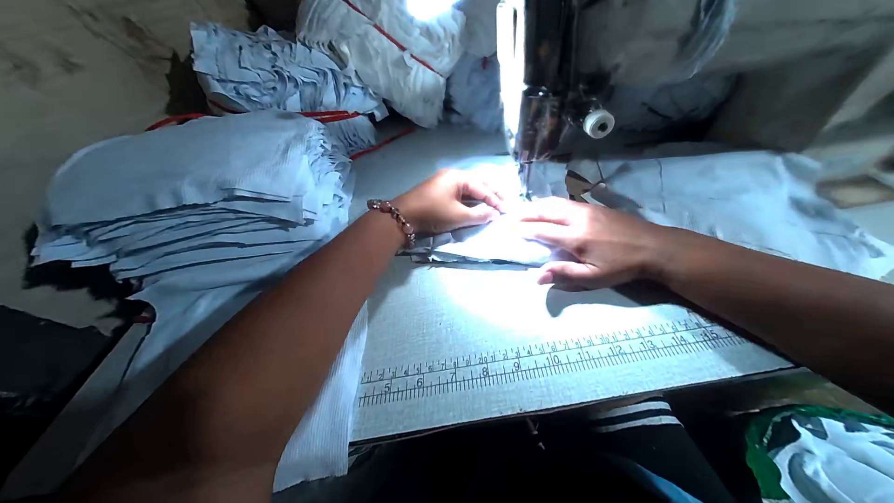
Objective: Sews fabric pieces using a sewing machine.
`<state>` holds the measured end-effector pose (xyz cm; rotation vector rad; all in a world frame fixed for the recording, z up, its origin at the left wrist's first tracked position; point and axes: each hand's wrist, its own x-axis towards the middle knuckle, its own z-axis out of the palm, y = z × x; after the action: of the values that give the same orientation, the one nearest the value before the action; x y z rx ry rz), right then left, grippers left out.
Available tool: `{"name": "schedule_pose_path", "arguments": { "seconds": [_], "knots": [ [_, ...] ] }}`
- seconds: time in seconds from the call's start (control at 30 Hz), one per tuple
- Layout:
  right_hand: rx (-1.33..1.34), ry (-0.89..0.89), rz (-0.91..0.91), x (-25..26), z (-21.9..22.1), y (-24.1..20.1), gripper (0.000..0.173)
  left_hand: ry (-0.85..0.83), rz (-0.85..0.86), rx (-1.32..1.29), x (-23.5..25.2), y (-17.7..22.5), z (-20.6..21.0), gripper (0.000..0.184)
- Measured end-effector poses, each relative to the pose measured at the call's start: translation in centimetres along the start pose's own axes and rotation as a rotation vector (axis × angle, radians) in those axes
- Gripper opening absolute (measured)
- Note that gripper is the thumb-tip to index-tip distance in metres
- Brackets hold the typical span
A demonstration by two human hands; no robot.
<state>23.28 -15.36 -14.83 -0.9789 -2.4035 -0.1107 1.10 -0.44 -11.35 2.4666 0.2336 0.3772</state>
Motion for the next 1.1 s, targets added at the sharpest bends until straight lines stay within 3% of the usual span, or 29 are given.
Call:
{"name": "schedule_pose_path", "arguments": {
  "seconds": [0.3, 0.5, 0.7, 0.83, 0.97, 1.1],
  "knots": [
    [-0.015, -0.061, 0.152, -0.6, -0.5, 0.4, 0.062, -0.02, 0.031, 0.282, 0.6, 0.7, 0.5, 0.024],
    [-0.059, -0.117, 0.276, -0.6, -1.1, 0.8, 0.062, -0.033, -0.062, 0.371, 0.9, 1.7, 0.4, 0.026],
    [-0.157, -0.081, 0.237, -0.6, -0.9, 1.1, 0.061, -0.048, -0.119, 0.362, 1.1, 2.7, 0.4, 0.026],
    [-0.055, 0.003, 0.02, 0.3, 0.0, -1.4, 0.06, -0.045, -0.102, 0.381, 1.1, 2.2, 0.1, 0.026],
    [0.032, -0.08, 0.102, 0.5, -0.1, -1.2, 0.059, -0.004, 0.033, 0.426, 0.6, 0.6, -0.2, 0.027],
    [0.081, -0.11, 0.232, -0.1, -1.4, 0.2, 0.052, -0.035, -0.003, 0.266, -0.1, 1.4, -0.3, 0.025]
  ]
}}
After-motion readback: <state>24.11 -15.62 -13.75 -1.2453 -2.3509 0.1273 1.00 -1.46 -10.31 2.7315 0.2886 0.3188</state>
